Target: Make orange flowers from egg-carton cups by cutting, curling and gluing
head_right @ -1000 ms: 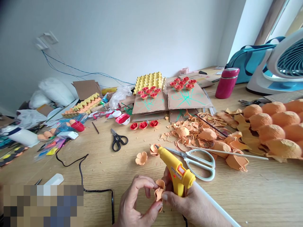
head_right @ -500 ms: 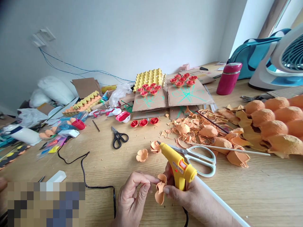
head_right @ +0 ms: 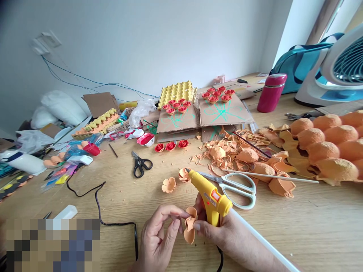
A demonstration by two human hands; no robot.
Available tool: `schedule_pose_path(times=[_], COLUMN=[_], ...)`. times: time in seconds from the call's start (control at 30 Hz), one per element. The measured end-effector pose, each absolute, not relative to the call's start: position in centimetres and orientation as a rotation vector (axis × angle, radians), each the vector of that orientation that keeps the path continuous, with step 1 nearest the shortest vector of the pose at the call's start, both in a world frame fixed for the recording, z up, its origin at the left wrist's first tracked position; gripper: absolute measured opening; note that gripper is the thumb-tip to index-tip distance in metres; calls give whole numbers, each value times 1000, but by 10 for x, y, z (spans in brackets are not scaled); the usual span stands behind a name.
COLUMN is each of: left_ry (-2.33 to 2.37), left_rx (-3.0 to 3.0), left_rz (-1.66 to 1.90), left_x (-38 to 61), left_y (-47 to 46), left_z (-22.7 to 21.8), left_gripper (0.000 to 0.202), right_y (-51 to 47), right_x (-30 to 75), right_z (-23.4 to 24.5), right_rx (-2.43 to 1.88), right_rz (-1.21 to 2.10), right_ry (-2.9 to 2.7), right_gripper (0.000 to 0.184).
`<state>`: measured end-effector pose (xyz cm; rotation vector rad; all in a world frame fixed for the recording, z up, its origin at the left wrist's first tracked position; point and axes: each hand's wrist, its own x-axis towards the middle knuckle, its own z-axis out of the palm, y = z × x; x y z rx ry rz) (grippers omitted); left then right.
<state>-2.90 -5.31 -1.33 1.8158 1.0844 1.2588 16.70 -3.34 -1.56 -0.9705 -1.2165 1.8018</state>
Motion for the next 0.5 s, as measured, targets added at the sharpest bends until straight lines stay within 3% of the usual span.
schedule_pose_path(times=[0.1, 0.5], left_ry=[1076, 1024], left_rx=[1978, 2095], left_rz=[1245, 1248], left_x=[-29, -29], left_y=[-52, -50], left_z=[-10, -12], left_gripper=[22, 32], right_y=[-33, -32], right_x=[167, 167], right_z=[-18, -15], right_rx=[-942, -923], right_rz=[1801, 1800], right_ry=[-1229, -1262], right_gripper=[33, 33])
